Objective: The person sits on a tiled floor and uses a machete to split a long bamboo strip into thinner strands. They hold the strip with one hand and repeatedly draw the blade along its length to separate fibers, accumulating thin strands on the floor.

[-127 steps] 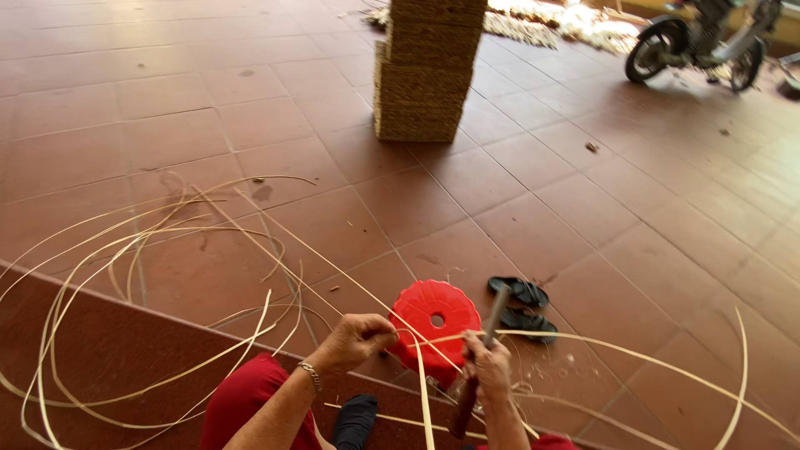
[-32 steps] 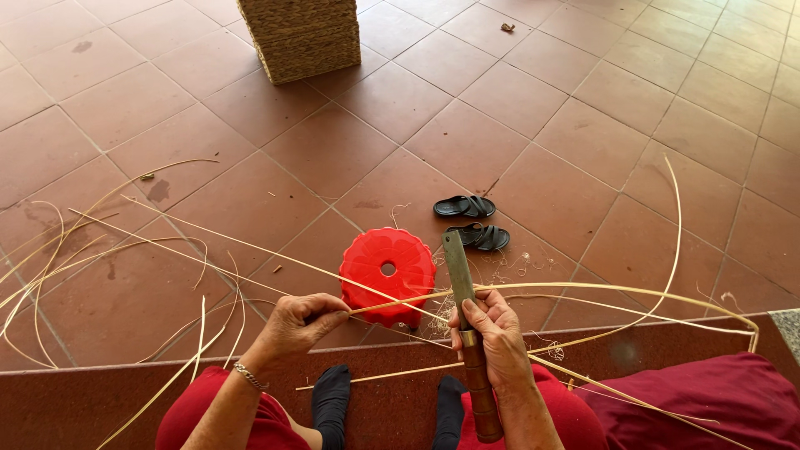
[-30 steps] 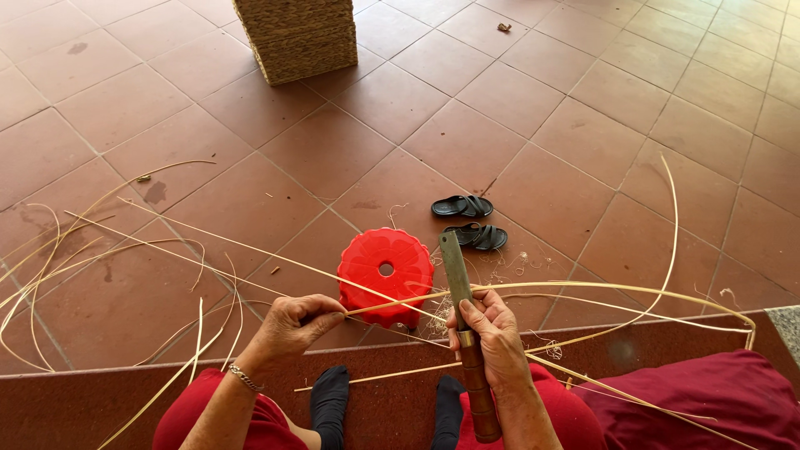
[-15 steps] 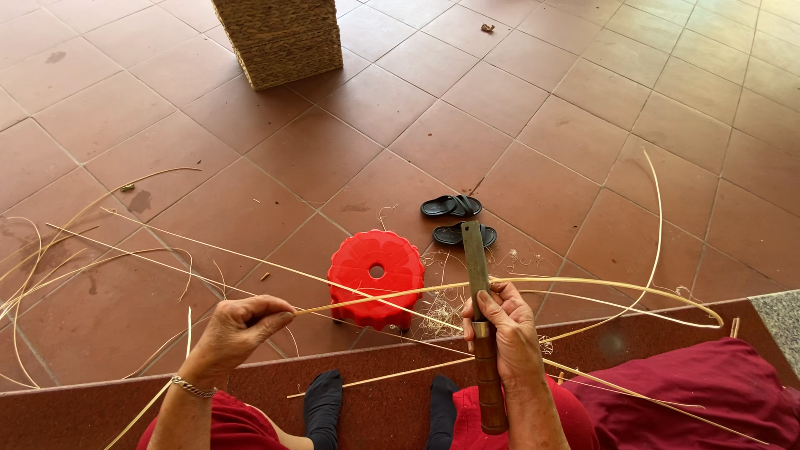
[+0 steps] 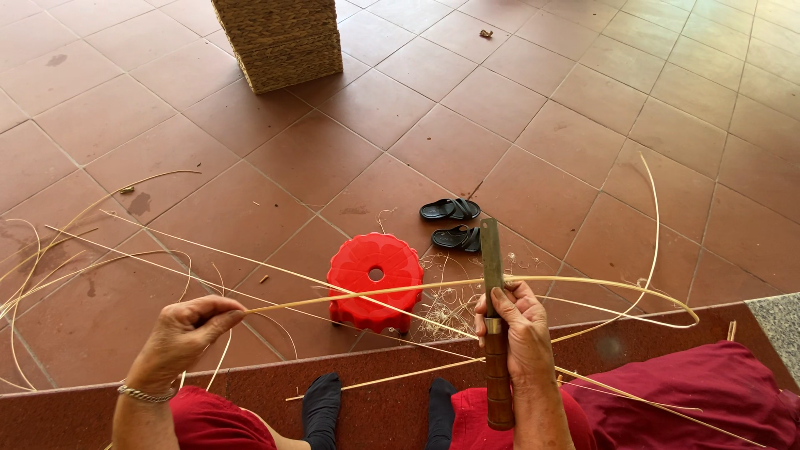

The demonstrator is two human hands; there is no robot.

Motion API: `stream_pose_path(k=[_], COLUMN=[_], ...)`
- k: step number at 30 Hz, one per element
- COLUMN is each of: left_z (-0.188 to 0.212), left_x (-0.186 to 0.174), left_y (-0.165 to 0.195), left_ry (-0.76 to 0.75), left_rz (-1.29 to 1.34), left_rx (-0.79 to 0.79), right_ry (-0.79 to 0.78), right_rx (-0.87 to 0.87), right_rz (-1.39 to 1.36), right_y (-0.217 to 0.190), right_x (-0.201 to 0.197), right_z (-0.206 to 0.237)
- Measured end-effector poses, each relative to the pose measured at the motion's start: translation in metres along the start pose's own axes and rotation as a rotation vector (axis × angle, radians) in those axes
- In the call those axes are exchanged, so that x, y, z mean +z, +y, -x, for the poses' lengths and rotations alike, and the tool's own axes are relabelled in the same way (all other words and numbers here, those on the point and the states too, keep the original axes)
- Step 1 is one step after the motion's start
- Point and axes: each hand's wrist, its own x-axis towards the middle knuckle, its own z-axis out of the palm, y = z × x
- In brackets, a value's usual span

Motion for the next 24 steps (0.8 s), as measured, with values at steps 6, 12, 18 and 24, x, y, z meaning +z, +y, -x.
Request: stream_pose_path(k=[6,12,18,24], left_z=[0.004,0.001,-0.005,-0.003], left_x=[-0.023,-0.012,0.104,0.175], left_y=[-0.011,0.017,0.075,0.105], left_ry=[0.068,0.145,-0.016,-0.101], left_rz=[0.033,-0.681,-0.624,-0.307], left_rx=[-0.031,0.033,0.578,0.525], right_ry=[0.02,0.0,-0.098,-0.251], right_rx=[-0.041,0.004,0.084,0.156], right_rz=[-0.01,0.027,0.052,0.06], right_y=[-0.005,0.004,0.025,0.041], right_x=[-0.003,0.015,0.054,0.076], right_z=[0.002,0.004,0.011,0.018])
